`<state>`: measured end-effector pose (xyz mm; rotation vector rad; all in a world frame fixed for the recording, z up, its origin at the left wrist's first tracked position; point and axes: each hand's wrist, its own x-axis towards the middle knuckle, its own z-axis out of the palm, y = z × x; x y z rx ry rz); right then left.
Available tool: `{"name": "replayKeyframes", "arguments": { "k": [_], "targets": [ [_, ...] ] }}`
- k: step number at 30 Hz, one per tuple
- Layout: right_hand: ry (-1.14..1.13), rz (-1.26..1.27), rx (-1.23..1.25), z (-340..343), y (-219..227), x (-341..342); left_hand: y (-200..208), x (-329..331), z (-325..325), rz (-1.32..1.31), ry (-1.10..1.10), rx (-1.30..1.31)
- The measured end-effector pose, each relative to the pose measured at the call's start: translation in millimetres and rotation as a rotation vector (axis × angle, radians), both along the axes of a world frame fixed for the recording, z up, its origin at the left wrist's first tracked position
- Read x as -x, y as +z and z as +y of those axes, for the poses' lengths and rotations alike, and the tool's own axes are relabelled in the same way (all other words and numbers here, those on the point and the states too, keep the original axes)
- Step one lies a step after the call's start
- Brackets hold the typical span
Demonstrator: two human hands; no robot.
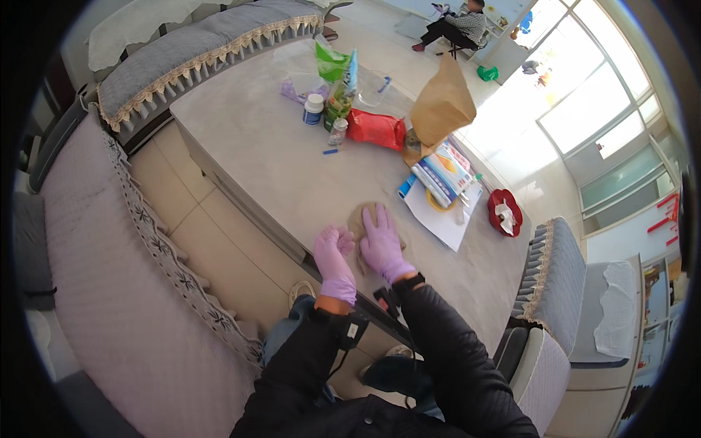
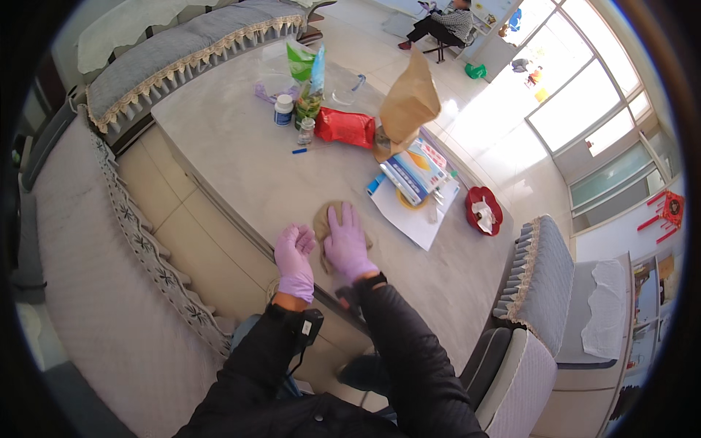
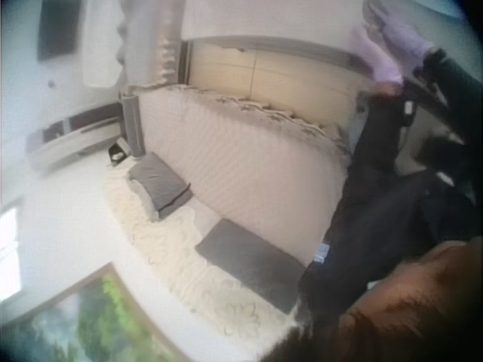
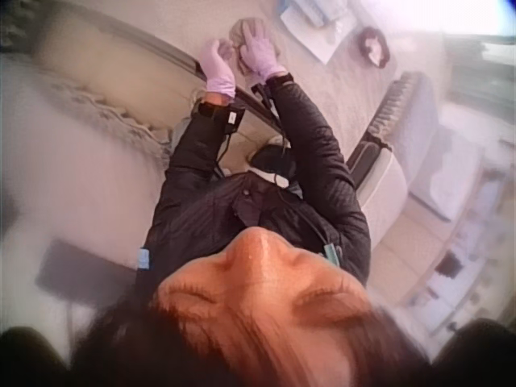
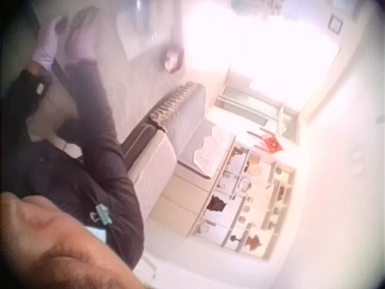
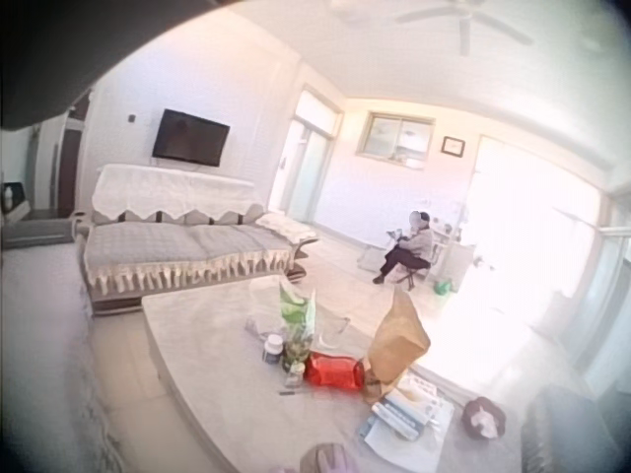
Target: The person wipes the surface of a rectangular table with a cloth while wearing pink gloves. They move items such as a red bowl, papers, and a book aside to reach different areas, then wipe the tabletop and edges systematically.
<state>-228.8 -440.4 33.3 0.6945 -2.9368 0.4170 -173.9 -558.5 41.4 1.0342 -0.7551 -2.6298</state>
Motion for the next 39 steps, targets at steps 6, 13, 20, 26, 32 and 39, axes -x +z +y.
{"name": "replayKeyframes", "arguments": {
  "k": [6, 13, 20, 26, 32, 39],
  "targets": [
    [-0.326, 0.109, -0.074, -48.3, -16.3, 118.1, -2.7, -2.3, -36.6, 0.036, 0.062, -0.065],
    [-0.354, 0.049, -0.174, -87.8, -11.0, 159.6, -0.3, 1.0, -56.5, 0.012, 0.158, -0.023],
    [0.226, 0.041, 0.042, -96.5, 0.0, 63.4, -0.4, 6.6, -66.4, 0.025, 0.258, 0.036],
    [0.311, -0.047, 0.040, -0.8, 7.4, -26.5, -2.9, 4.4, -67.7, 0.043, 0.218, 0.074],
    [-0.386, -0.065, 0.035, 178.2, 4.3, -98.0, -4.7, -1.5, -66.9, 0.022, 0.093, -0.058],
    [-1.075, -0.032, -0.137, 241.5, -14.9, -158.4, -3.4, 0.6, -57.8, 0.093, 0.042, -0.100]
  ]
}}
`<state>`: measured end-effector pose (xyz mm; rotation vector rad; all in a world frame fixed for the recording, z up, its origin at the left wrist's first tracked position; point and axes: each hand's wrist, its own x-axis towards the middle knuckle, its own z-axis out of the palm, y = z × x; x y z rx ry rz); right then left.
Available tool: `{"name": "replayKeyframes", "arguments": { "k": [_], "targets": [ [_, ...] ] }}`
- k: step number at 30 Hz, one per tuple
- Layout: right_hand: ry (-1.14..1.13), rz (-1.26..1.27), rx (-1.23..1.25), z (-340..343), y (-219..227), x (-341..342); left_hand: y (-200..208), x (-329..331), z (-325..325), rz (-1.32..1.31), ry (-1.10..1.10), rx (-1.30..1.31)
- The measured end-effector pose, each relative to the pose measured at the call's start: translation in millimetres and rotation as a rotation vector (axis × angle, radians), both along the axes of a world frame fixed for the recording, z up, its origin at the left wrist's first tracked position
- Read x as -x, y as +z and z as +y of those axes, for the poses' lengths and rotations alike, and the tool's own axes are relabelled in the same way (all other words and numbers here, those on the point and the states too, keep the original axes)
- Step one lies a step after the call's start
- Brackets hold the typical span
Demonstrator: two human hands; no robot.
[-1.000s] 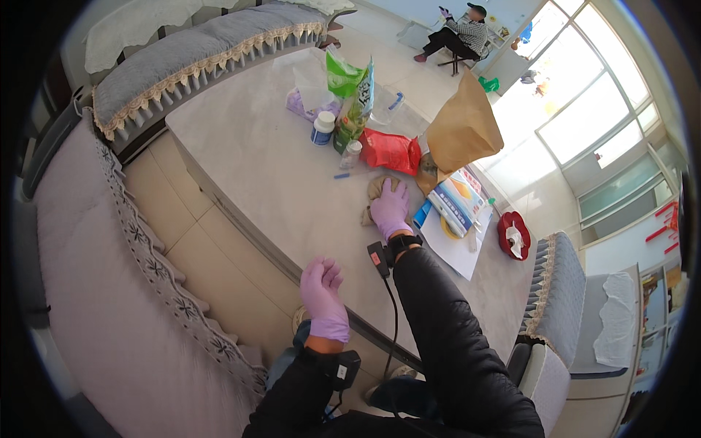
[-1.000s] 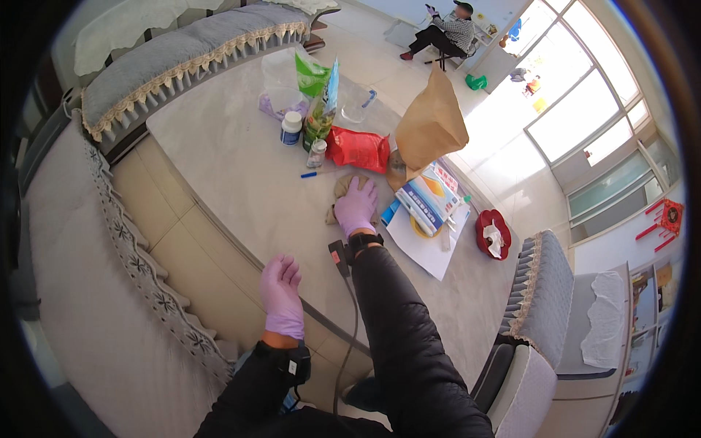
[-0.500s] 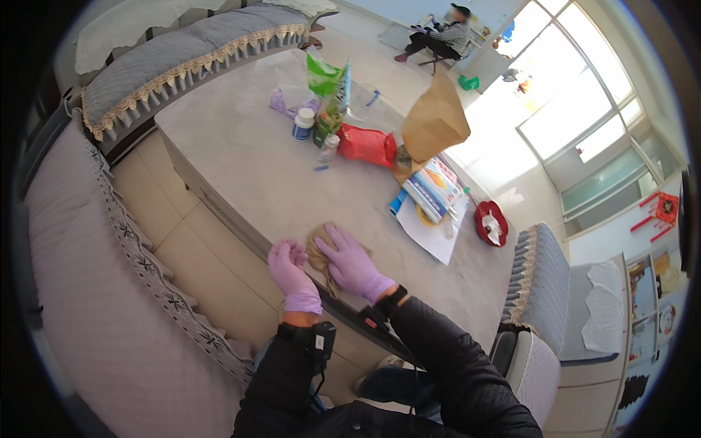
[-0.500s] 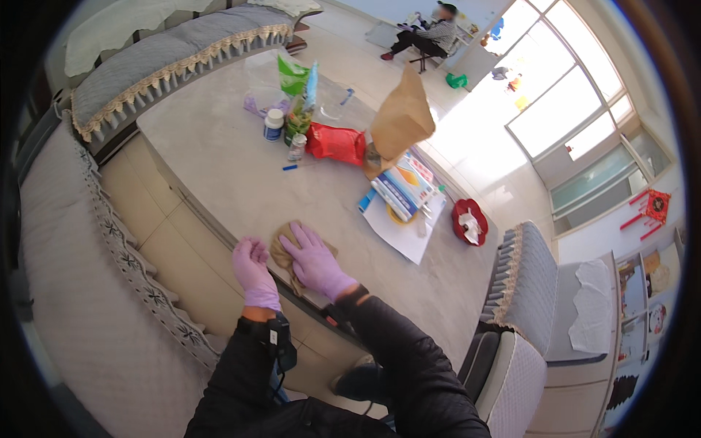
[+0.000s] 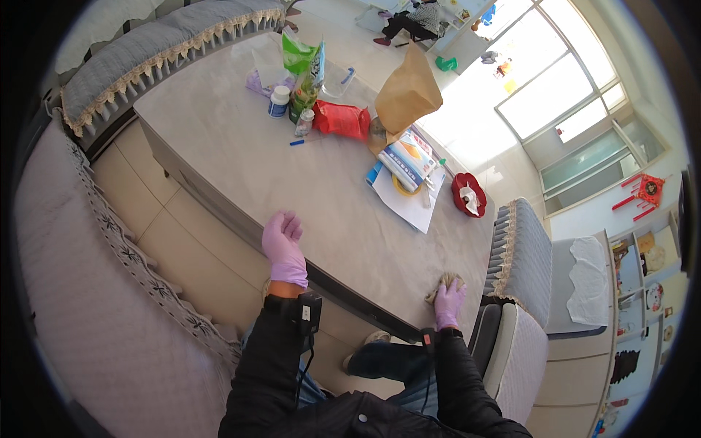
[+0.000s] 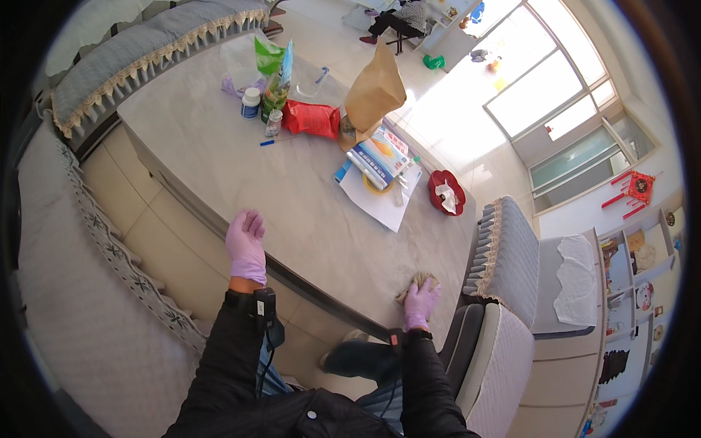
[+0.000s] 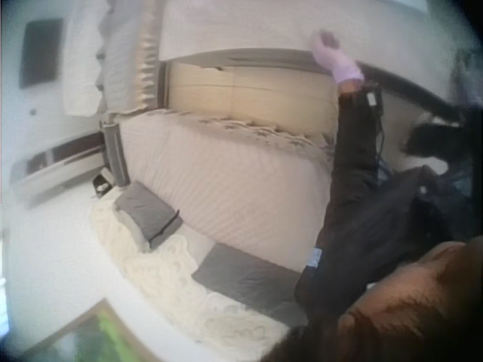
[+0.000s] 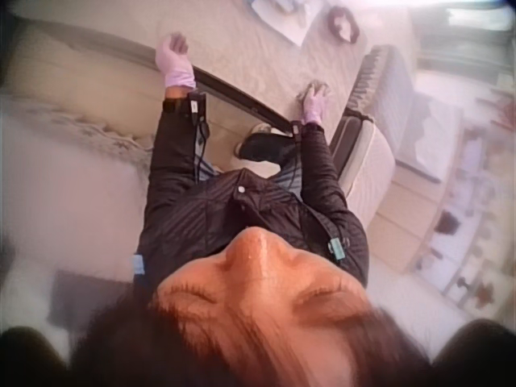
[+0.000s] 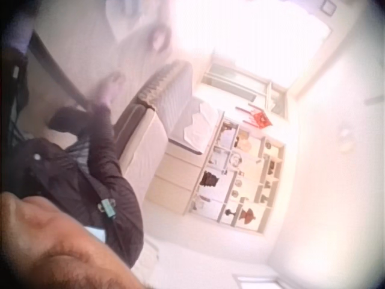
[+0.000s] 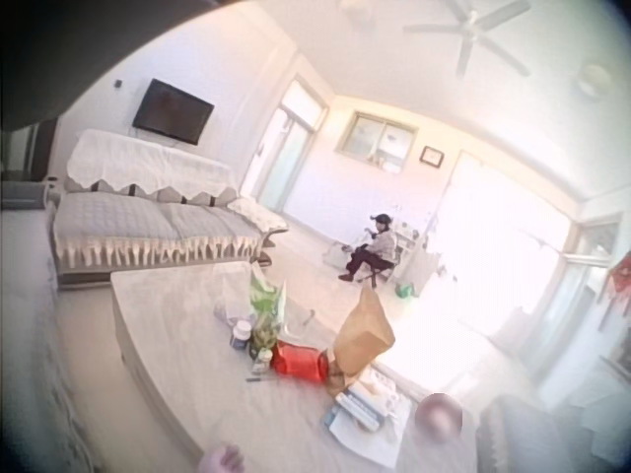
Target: The person wipes the surface of a rectangular table with a cloth while wearing pink gloves. They move items such as a red bowl, papers, and a book aside to reach different areas, then wipe the tabletop and edges systematically.
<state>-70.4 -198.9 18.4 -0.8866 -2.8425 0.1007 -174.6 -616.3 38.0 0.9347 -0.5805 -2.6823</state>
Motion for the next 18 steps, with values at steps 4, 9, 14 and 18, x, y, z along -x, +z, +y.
{"name": "replayKeyframes", "arguments": {
  "k": [4, 9, 14, 18],
  "targets": [
    [0.115, -0.095, 0.070, -71.9, -1.6, 53.4, 1.7, 2.5, 4.6, -0.001, -0.033, -0.008],
    [0.568, -0.037, 0.028, -208.9, -9.1, 129.5, 3.2, 7.0, 4.0, -0.038, -0.027, -0.016],
    [0.779, 0.021, 0.077, -267.3, 1.1, 205.7, -0.6, 7.8, -13.5, -0.075, 0.051, -0.048],
    [0.913, 0.084, 0.028, -284.0, 5.9, 253.1, -3.9, 7.3, -33.4, -0.042, 0.198, 0.013]
  ]
}}
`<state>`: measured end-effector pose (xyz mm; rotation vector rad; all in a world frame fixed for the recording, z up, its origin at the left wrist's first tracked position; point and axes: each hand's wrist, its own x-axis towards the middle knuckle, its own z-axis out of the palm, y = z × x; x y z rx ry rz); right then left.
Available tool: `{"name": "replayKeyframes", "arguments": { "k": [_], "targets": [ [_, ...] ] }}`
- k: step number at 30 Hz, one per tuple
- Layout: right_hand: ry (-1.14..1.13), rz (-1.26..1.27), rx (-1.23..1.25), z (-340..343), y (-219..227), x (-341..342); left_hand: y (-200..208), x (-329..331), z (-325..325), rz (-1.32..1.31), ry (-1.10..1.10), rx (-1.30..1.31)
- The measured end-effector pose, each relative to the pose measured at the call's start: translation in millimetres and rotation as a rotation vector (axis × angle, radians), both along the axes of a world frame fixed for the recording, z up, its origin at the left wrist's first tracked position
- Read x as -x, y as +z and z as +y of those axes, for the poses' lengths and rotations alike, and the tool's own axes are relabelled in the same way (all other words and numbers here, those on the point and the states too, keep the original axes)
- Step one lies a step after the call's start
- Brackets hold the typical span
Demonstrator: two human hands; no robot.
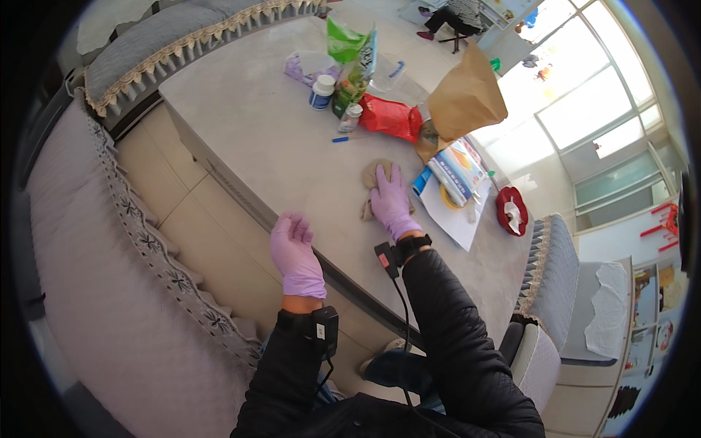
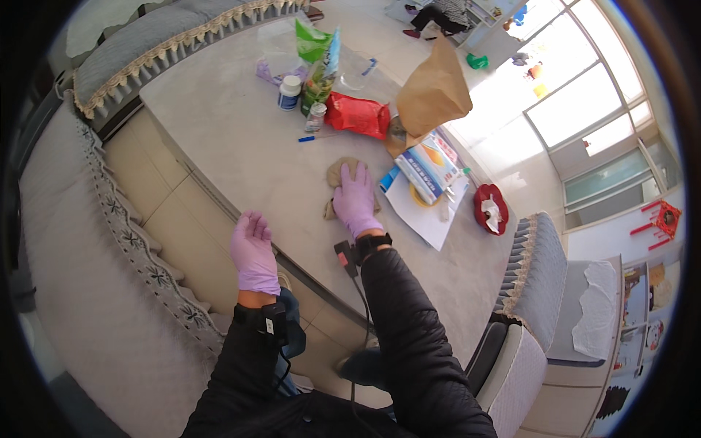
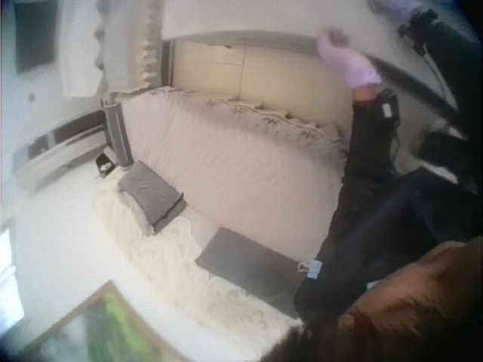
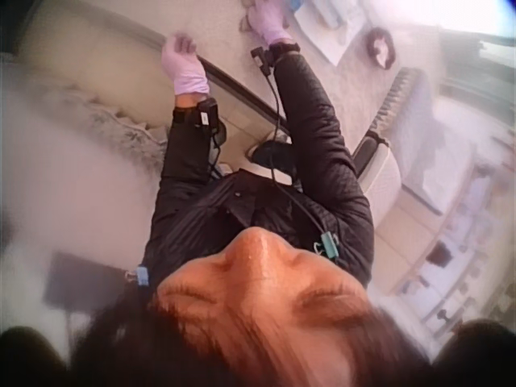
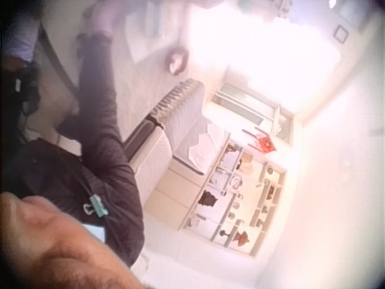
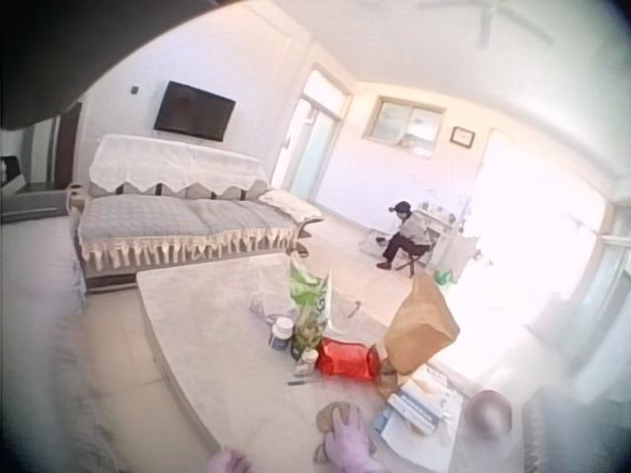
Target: The person wipes the surface of a rectangular table with a cloth while wearing pink gloves. They move items such as a red bowl, papers, and a book aside to reach different areas, then wipe the tabletop and edges systematically.
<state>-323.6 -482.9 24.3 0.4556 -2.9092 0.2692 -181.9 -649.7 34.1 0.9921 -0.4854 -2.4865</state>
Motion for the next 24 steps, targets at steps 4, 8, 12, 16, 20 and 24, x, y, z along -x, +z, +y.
{"name": "replayKeyframes", "arguments": {
  "k": [4, 8, 12, 16, 20, 24],
  "targets": [
    [0.102, 0.005, -0.022, -30.3, 2.9, 12.9, 1.0, -0.1, -7.0, -0.071, 0.124, 0.065],
    [0.296, -0.134, -0.038, -69.9, 7.3, -10.4, -1.0, 5.1, -2.3, -0.104, 0.183, 0.142],
    [0.457, -0.153, 0.008, -80.6, 12.9, -49.4, -10.1, 8.0, -5.0, -0.074, 0.095, 0.146],
    [0.542, -0.241, 0.140, -27.6, 18.2, -102.7, -20.3, 8.1, -9.3, -0.031, 0.059, 0.143],
    [0.321, -0.166, 0.153, 78.2, 9.1, -157.4, -30.8, 8.6, -14.5, -0.015, 0.042, 0.078],
    [-0.293, -0.132, 0.141, 230.4, 1.7, -209.1, -35.8, 7.1, -20.4, 0.019, -0.062, 0.038]
  ]
}}
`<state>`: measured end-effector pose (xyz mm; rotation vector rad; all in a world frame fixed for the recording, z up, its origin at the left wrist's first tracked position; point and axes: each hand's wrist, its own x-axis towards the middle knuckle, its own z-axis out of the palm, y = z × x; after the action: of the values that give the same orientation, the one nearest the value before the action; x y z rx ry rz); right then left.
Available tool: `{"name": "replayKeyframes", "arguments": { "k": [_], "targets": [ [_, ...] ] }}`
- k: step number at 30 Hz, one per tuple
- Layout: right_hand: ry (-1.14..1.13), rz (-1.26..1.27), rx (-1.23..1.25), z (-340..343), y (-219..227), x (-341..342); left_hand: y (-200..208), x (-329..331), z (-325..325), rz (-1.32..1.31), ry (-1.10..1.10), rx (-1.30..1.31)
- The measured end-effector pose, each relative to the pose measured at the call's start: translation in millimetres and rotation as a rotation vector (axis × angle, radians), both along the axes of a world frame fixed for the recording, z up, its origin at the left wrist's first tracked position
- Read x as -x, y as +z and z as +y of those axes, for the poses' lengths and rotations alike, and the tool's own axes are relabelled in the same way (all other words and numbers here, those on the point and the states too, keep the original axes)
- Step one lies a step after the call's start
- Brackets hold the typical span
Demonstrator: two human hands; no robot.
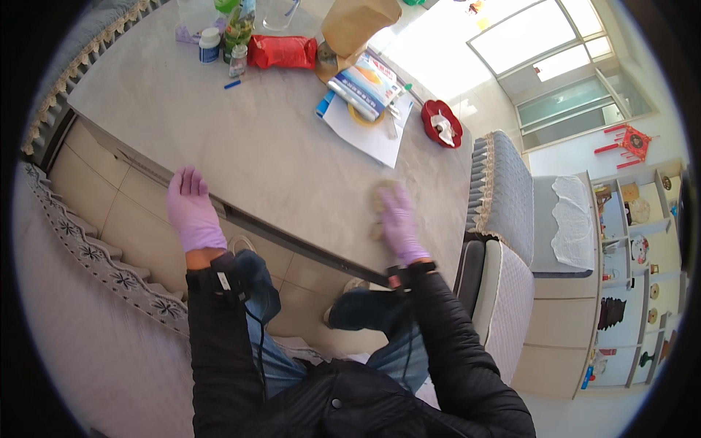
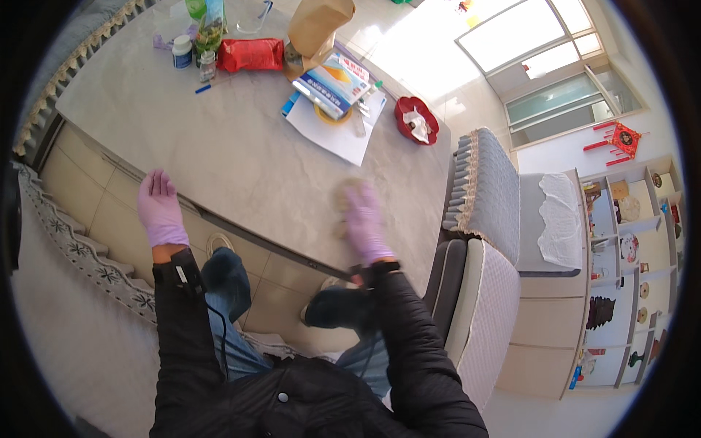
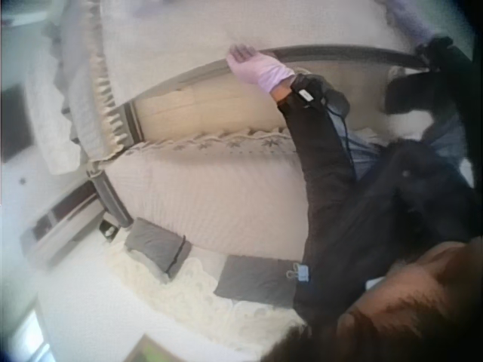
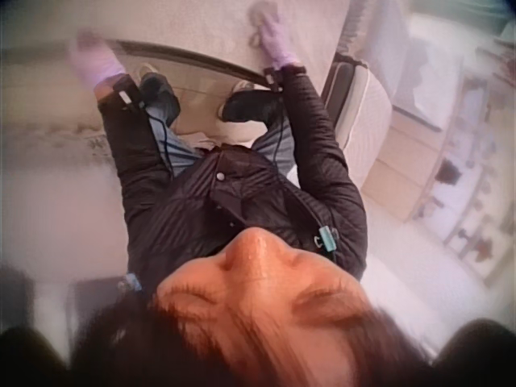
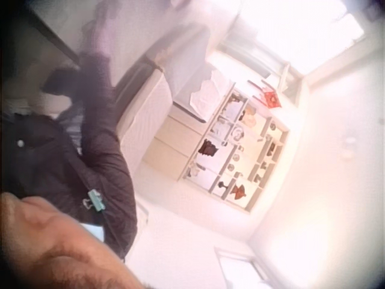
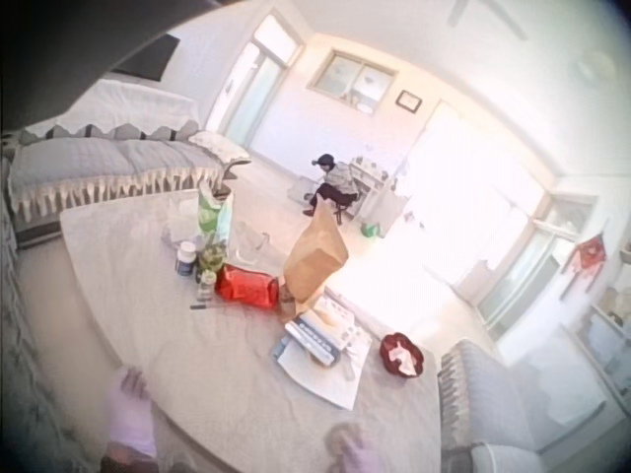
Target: The person wipes the surface of a rectangular table with a cloth while wearing pink gloves. They move items such as a red bowl, papers, and a book aside to reach different areas, then wipe the tabletop and edges systematically.
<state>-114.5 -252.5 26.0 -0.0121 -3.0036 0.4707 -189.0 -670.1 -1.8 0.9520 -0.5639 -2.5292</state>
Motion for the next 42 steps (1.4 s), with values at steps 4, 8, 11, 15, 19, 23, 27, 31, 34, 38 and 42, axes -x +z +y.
{"name": "replayKeyframes", "arguments": {
  "k": [4, 8, 11, 15, 19, 23, 27, 31, 34, 38, 42],
  "targets": [
    [-0.498, -0.035, -0.067, 122.5, 0.9, -90.4, 4.0, -1.2, -2.9, -0.011, -0.013, -0.009],
    [-0.677, -0.029, -0.286, 104.8, -27.6, -128.5, 10.8, -0.1, 6.6, 0.020, -0.050, 0.002],
    [-0.264, 0.214, -0.083, 20.0, -34.1, -115.5, 13.0, 2.5, 19.3, 0.005, -0.092, 0.035],
    [0.135, 0.193, 0.031, -122.2, -19.3, -56.7, 10.8, 5.6, 33.0, -0.010, -0.159, 0.077],
    [0.353, 0.101, 0.072, -184.8, 12.3, -4.7, 9.2, 9.8, 36.5, -0.072, -0.143, 0.092],
    [0.476, -0.048, 0.143, -135.1, 19.9, -16.9, 6.8, 14.7, 45.0, 0.007, -0.201, 0.084],
    [0.172, 0.070, 0.006, -17.3, -0.2, -59.8, 7.3, 12.8, 57.1, 0.047, -0.248, 0.041],
    [-0.268, 0.074, 0.087, 117.4, -2.2, -78.4, 15.9, 10.1, 66.1, 0.003, -0.226, 0.022],
    [-0.373, 0.133, -0.235, 158.1, -10.5, -51.9, 23.4, 9.2, 72.1, -0.005, -0.229, 0.011],
    [-0.119, -0.049, -0.528, 84.1, -24.7, -8.1, 29.1, 12.9, 81.0, 0.015, -0.253, 0.011],
    [0.268, 0.065, 0.023, -71.6, -18.7, 30.3, 29.5, 16.2, 90.2, -0.016, -0.281, 0.008]
  ]
}}
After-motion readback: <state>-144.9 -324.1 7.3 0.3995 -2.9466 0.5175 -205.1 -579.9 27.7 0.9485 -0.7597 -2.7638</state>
